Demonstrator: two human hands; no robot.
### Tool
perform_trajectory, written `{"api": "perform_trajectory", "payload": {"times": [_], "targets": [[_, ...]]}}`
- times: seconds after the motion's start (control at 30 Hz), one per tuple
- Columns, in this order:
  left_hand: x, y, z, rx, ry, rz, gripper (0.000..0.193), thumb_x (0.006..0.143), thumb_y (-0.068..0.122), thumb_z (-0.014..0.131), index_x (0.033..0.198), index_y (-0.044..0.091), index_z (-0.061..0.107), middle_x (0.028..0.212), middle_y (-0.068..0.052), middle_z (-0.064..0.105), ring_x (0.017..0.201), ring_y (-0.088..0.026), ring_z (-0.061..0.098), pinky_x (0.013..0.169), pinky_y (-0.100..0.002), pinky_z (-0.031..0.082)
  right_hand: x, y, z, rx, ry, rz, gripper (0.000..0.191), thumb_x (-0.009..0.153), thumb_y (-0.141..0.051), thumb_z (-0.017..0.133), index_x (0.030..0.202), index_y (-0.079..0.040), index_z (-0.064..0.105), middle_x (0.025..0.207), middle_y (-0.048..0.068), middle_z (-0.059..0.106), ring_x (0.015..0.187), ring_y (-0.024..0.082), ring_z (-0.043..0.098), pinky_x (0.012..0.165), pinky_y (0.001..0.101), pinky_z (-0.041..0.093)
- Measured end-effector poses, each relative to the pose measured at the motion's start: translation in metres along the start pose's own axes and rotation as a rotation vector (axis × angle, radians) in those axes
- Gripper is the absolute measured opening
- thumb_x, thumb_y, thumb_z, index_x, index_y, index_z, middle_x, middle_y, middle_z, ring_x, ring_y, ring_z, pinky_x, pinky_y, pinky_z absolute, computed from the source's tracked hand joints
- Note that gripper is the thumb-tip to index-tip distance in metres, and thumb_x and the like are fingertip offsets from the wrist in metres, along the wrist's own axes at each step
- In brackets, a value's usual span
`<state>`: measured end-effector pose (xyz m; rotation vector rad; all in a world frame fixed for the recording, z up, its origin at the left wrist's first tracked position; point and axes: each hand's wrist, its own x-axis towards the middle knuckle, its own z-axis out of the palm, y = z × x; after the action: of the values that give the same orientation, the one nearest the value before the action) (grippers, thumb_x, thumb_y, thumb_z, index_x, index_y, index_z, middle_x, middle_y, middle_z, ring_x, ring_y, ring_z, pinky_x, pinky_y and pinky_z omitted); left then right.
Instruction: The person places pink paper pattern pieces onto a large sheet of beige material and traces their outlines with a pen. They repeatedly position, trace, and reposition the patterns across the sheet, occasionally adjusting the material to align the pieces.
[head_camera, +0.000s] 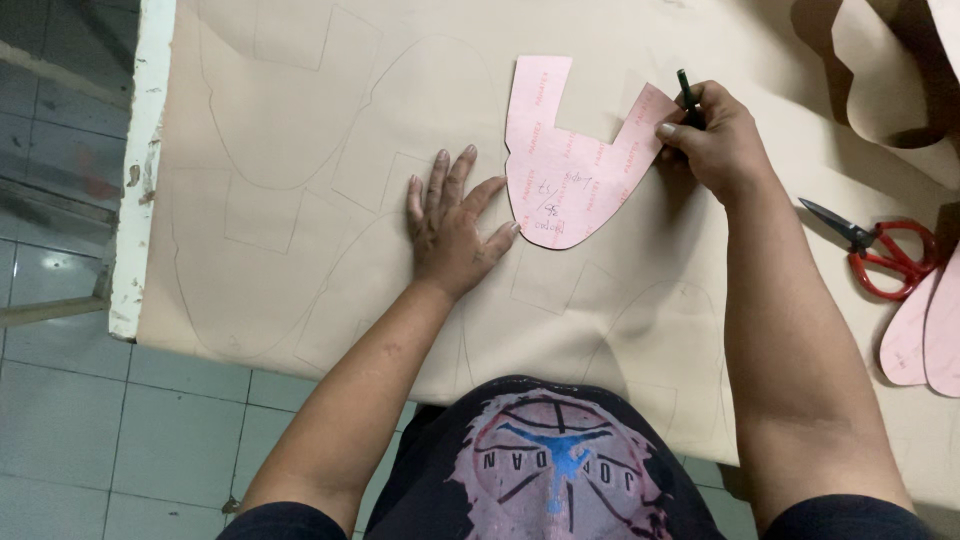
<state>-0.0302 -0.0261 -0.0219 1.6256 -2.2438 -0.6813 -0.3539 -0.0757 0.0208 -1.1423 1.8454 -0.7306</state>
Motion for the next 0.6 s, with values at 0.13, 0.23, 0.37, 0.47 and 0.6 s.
{"api": "perform_trajectory", "payload": {"times": [0.13,0.23,0.37,0.47,0.6], "targets": [[0.003,0.001,0.001,-0.009,-0.022,-0.03,0.061,0.081,0.052,0.076,0.136,0.028,0.062,0.165,-0.005,0.026,0.156,-0.028,0.008,0.124,-0.057,0.0,-0.002,0.003,0.003,0.052,0.049,-0.013,0.018,0.098,-0.002,0.07,0.111,-0.008,0.059,0.087,0.003,0.068,0.072,0.011,0.067,0.06,0.0272,0.055],[0.004,0.0,0.001,-0.004,-0.011,-0.023,0.064,0.081,0.055,0.076,0.136,0.026,0.062,0.165,-0.006,0.026,0.156,-0.028,0.009,0.124,-0.057,0.0,-0.003,0.007,0.008,0.101,0.085,-0.032,0.019,0.098,-0.002,0.071,0.112,-0.008,0.06,0.086,0.003,0.066,0.069,0.011,0.064,0.054,0.0277,0.051],[0.005,-0.002,0.002,-0.001,-0.005,-0.02,0.067,0.081,0.058,0.076,0.137,0.024,0.061,0.165,-0.006,0.026,0.155,-0.029,0.008,0.124,-0.057,0.0,-0.002,0.011,0.012,0.137,0.113,-0.049,0.018,0.098,-0.002,0.072,0.111,-0.007,0.06,0.089,0.001,0.067,0.07,0.009,0.065,0.054,0.025,0.049],[0.004,-0.002,0.003,0.006,-0.018,-0.034,0.067,0.081,0.06,0.075,0.137,0.025,0.061,0.165,-0.005,0.025,0.155,-0.027,0.007,0.124,-0.057,0.0,-0.001,0.012,0.012,0.135,0.121,-0.026,0.018,0.097,-0.003,0.071,0.111,-0.008,0.061,0.088,0.001,0.067,0.07,0.01,0.065,0.054,0.0253,0.051],[0.003,-0.002,0.004,0.022,0.007,0.006,0.06,0.084,0.057,0.073,0.137,0.03,0.063,0.166,-0.006,0.024,0.155,-0.029,0.006,0.124,-0.058,-0.001,-0.001,0.012,0.013,0.131,0.156,-0.02,0.019,0.097,-0.004,0.073,0.113,-0.007,0.063,0.09,0.0,0.068,0.072,0.009,0.067,0.058,0.0247,0.056]]}}
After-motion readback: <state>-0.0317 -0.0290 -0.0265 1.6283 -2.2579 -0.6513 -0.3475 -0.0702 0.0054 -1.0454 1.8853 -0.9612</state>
